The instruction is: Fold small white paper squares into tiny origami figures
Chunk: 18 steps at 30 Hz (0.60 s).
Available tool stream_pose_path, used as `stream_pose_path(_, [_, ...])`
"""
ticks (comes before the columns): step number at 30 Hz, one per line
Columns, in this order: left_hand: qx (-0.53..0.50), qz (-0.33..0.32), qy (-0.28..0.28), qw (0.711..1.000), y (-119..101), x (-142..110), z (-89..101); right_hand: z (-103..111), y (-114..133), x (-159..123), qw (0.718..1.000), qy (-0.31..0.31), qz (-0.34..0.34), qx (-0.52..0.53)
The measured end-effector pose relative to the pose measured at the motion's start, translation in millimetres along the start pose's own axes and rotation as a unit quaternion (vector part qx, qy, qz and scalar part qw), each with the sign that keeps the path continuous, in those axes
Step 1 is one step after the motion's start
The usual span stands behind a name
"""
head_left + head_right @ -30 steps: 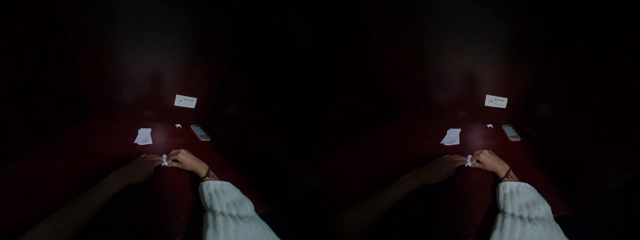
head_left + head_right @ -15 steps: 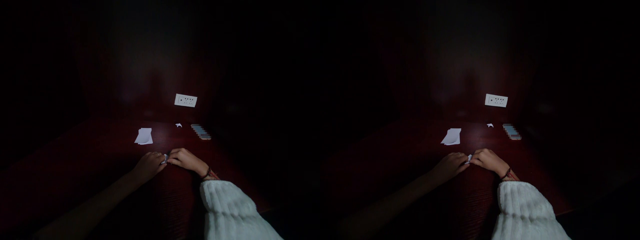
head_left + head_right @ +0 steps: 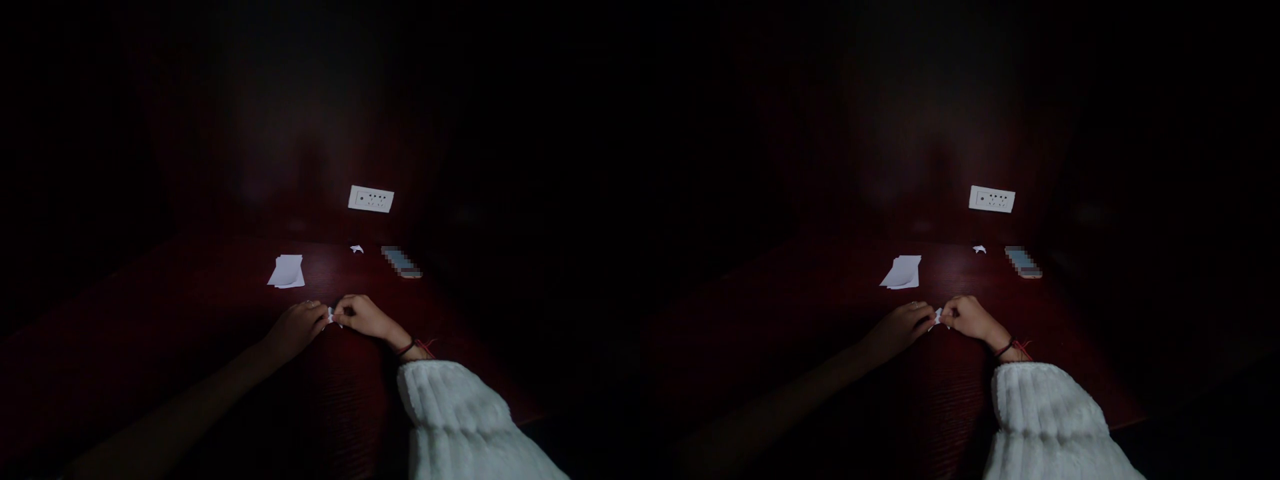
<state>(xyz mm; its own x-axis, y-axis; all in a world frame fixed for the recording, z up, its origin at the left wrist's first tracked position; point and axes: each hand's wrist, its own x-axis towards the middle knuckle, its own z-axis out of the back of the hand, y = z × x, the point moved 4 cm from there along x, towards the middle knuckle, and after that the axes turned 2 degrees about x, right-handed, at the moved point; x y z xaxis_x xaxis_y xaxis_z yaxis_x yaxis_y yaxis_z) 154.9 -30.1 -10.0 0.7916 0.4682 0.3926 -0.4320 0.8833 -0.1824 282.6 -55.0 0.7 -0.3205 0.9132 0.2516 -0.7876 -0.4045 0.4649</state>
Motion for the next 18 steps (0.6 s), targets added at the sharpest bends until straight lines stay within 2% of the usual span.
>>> stream_pose_path(4, [-0.044, 0.006, 0.006, 0.999, 2.0, -0.9, 0.2, -3.3, -6.2, 1.4, 0.998, 0.005, -0.051, 0.038])
stream_pose_path(8, [-0.076, 0.018, 0.009, 0.997, 3.6, -0.4, 0.1, -4.4, -8.6, 2.4, 0.996, -0.012, -0.073, 0.054])
stream_pose_path(13, [-0.031, 0.014, 0.012, 0.999, -0.7, -0.8, -0.6, -5.4, -8.1, 2.5, 0.996, -0.008, -0.081, 0.043])
stream_pose_path(18, [0.019, 0.006, 0.005, 1.000, -6.3, -1.5, -2.2, -4.9, -5.5, 0.8, 0.996, -0.014, -0.060, 0.057])
